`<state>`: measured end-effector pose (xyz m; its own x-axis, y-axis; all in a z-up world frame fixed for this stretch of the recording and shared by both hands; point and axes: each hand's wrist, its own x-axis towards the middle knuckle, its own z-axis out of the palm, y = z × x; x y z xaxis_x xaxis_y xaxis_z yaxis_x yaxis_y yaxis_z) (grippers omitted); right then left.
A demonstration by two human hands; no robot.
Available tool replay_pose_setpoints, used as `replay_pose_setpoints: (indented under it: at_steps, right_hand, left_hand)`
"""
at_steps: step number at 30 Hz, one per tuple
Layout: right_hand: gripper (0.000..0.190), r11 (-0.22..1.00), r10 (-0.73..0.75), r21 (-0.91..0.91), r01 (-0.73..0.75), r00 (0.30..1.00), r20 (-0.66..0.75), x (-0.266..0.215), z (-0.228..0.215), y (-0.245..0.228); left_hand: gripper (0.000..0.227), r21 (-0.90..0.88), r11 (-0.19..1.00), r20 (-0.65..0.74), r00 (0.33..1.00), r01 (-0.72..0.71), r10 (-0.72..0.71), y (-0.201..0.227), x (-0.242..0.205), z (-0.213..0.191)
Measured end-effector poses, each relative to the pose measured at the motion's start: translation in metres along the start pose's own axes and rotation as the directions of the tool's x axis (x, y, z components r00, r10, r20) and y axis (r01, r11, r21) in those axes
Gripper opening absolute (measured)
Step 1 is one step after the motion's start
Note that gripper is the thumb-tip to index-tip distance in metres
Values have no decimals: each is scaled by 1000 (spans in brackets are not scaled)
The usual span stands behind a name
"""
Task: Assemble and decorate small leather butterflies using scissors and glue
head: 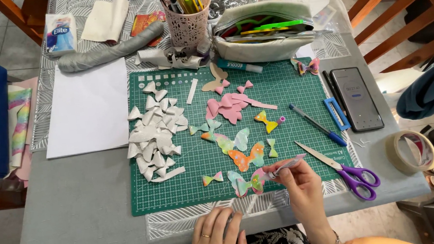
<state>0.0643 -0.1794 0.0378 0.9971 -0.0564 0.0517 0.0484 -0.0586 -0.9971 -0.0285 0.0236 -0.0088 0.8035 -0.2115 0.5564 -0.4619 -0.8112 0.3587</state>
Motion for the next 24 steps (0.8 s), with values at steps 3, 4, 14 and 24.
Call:
replay_pose_setpoints:
  at_steps: [3, 4, 14, 24]
  right_hand:
    - [25, 996, 82, 37, -80, 994, -65, 0, 4, 6]
    - [25, 996, 84, 37, -82, 994, -67, 1, 2, 11]
    - [21, 836, 233, 506, -214, 972, 26, 4, -19, 28]
    - [26, 995, 95, 4, -96, 990, 108, 0, 2, -6]
  left_hand:
    - [27, 25, 999, -35, 999, -20, 21, 2, 4, 1]
    - [27, 23, 1000, -33, 999, -20, 21, 4, 6, 1]
    - [57, 127, 991, 105, 993, 47, -60, 21, 20, 14]
    - [57, 218, 972, 75, 991, 89, -107, 29, 24, 27]
